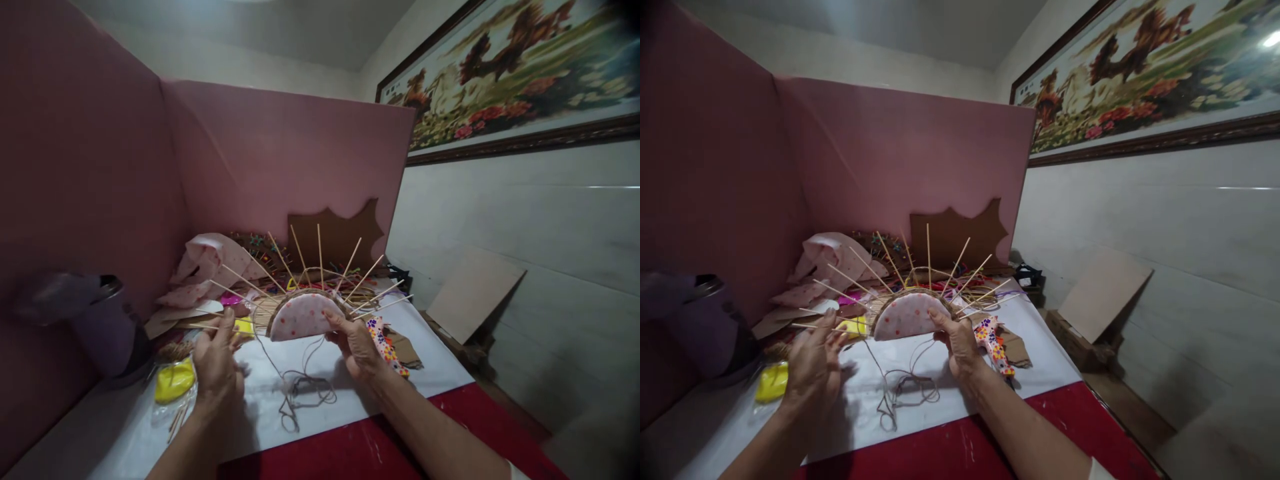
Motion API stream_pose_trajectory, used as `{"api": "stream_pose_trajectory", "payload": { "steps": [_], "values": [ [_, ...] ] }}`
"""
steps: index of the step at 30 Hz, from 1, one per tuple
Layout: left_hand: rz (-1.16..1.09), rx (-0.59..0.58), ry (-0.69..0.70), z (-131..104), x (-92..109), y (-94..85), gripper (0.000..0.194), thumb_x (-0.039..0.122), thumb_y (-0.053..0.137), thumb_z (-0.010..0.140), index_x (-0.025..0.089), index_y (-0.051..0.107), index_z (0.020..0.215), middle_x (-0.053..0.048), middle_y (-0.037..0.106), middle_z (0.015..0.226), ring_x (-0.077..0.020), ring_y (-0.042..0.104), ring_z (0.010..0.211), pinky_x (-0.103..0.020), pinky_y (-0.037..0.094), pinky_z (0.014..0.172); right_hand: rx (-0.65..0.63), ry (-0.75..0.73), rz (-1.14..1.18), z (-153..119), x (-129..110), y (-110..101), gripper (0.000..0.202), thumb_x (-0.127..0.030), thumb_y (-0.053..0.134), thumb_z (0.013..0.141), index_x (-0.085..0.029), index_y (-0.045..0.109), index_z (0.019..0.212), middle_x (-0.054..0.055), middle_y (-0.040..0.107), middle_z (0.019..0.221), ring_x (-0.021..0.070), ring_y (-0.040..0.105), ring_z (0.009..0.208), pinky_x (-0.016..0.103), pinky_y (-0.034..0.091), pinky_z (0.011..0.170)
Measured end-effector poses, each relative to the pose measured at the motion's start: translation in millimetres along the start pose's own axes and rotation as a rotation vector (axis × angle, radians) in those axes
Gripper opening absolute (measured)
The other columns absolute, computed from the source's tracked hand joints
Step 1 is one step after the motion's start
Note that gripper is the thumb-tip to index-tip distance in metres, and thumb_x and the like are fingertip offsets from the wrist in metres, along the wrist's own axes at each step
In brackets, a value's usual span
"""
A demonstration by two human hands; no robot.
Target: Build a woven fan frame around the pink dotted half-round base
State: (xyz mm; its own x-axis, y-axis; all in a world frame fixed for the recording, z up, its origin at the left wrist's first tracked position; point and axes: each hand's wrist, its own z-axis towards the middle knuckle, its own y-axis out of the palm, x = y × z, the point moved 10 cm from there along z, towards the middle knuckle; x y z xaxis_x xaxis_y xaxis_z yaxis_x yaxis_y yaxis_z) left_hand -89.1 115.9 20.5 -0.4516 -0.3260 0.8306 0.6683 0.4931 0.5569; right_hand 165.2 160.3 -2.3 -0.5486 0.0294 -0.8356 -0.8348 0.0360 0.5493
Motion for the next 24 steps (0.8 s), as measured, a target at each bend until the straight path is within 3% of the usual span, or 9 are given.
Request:
{"api": "stream_pose_trajectory", "payload": {
  "steps": [2,4,6,9,11,15,18,20,24],
  "values": [
    [0.229,0.108,0.314,-3.8,33.2,-9.9,0.022,0.019,0.069,0.072,0.022,0.055,0.089,0.002,0.056,0.094,-0.0123,0.055,0.092,-0.025,0.044,0.087,0.027,-0.011,0.012,0.3,-2.6,-2.8,0.027,-0.029,0.081,0.051,-0.019,0.067,0.072,-0.001,0.067,0.071,0.0123,0.053,0.060,0.025,0.036,0.053],
    [0.494,0.160,0.669,-20.4,67.4,-4.6,0.045,0.026,0.072,0.069,0.023,0.051,0.109,-0.004,0.048,0.120,-0.0196,0.043,0.117,-0.034,0.031,0.103,0.027,-0.003,0.029,-0.1,-3.6,-2.4,0.024,-0.030,0.080,0.052,-0.018,0.066,0.069,0.000,0.068,0.072,0.0127,0.054,0.060,0.025,0.036,0.053],
    [0.687,0.181,0.895,-35.2,85.9,4.3,0.066,0.032,0.073,0.068,0.020,0.041,0.124,-0.011,0.037,0.135,-0.0264,0.029,0.129,-0.040,0.018,0.109,0.016,0.002,0.041,-0.6,-5.0,-0.6,0.023,-0.032,0.078,0.054,-0.018,0.066,0.068,0.001,0.068,0.074,0.0135,0.054,0.061,0.025,0.037,0.053],
    [0.752,0.214,0.983,-41.4,100.7,6.9,0.074,0.035,0.071,0.069,0.018,0.035,0.130,-0.015,0.034,0.138,-0.0306,0.025,0.131,-0.044,0.016,0.108,0.009,-0.015,0.029,-1.3,-8.7,0.7,0.023,-0.032,0.077,0.054,-0.018,0.067,0.068,0.002,0.068,0.072,0.0137,0.054,0.059,0.025,0.037,0.052],
    [0.760,0.161,1.028,-45.3,108.8,18.1,0.064,0.032,0.070,0.071,0.021,0.041,0.127,-0.011,0.036,0.138,-0.0288,0.027,0.130,-0.043,0.014,0.109,0.019,-0.038,0.011,-2.1,-11.4,0.2,0.022,-0.030,0.078,0.053,-0.018,0.067,0.068,0.001,0.066,0.069,0.0125,0.051,0.058,0.024,0.036,0.051],
    [0.719,-0.342,0.904,-45.7,94.1,74.6,0.011,0.022,0.072,0.068,0.026,0.067,0.077,-0.004,0.063,0.093,-0.0274,0.043,0.116,-0.042,0.013,0.108,0.017,-0.088,-0.016,-5.5,-16.0,2.7,0.022,-0.027,0.080,0.054,-0.018,0.067,0.068,-0.002,0.061,0.064,0.0101,0.046,0.055,0.022,0.034,0.049],
    [0.654,-0.549,0.792,-48.8,79.4,100.5,0.014,0.014,0.074,0.061,0.027,0.067,0.062,-0.006,0.063,0.077,-0.0311,0.042,0.114,-0.044,0.012,0.106,-0.022,-0.143,-0.054,-8.5,-20.8,9.3,0.022,-0.028,0.079,0.057,-0.018,0.068,0.073,-0.003,0.060,0.065,0.0088,0.044,0.054,0.022,0.033,0.048],
    [0.758,-0.595,0.883,-56.7,76.9,111.6,0.013,0.013,0.070,0.064,0.026,0.068,0.064,-0.007,0.063,0.077,-0.0317,0.044,0.108,-0.047,0.015,0.103,-0.057,-0.184,-0.097,-10.2,-23.7,14.3,0.021,-0.029,0.077,0.061,-0.018,0.068,0.076,-0.002,0.059,0.066,0.0084,0.044,0.055,0.022,0.032,0.048],
    [1.323,-0.567,1.252,-76.6,67.5,129.8,0.016,0.019,0.057,0.078,0.022,0.067,0.067,-0.009,0.061,0.080,-0.0308,0.047,0.094,-0.049,0.028,0.089,-0.114,-0.218,-0.173,-11.0,-22.9,19.9,0.024,-0.029,0.074,0.066,-0.019,0.069,0.087,-0.002,0.059,0.068,0.0084,0.043,0.057,0.021,0.031,0.048]
  ]
}}
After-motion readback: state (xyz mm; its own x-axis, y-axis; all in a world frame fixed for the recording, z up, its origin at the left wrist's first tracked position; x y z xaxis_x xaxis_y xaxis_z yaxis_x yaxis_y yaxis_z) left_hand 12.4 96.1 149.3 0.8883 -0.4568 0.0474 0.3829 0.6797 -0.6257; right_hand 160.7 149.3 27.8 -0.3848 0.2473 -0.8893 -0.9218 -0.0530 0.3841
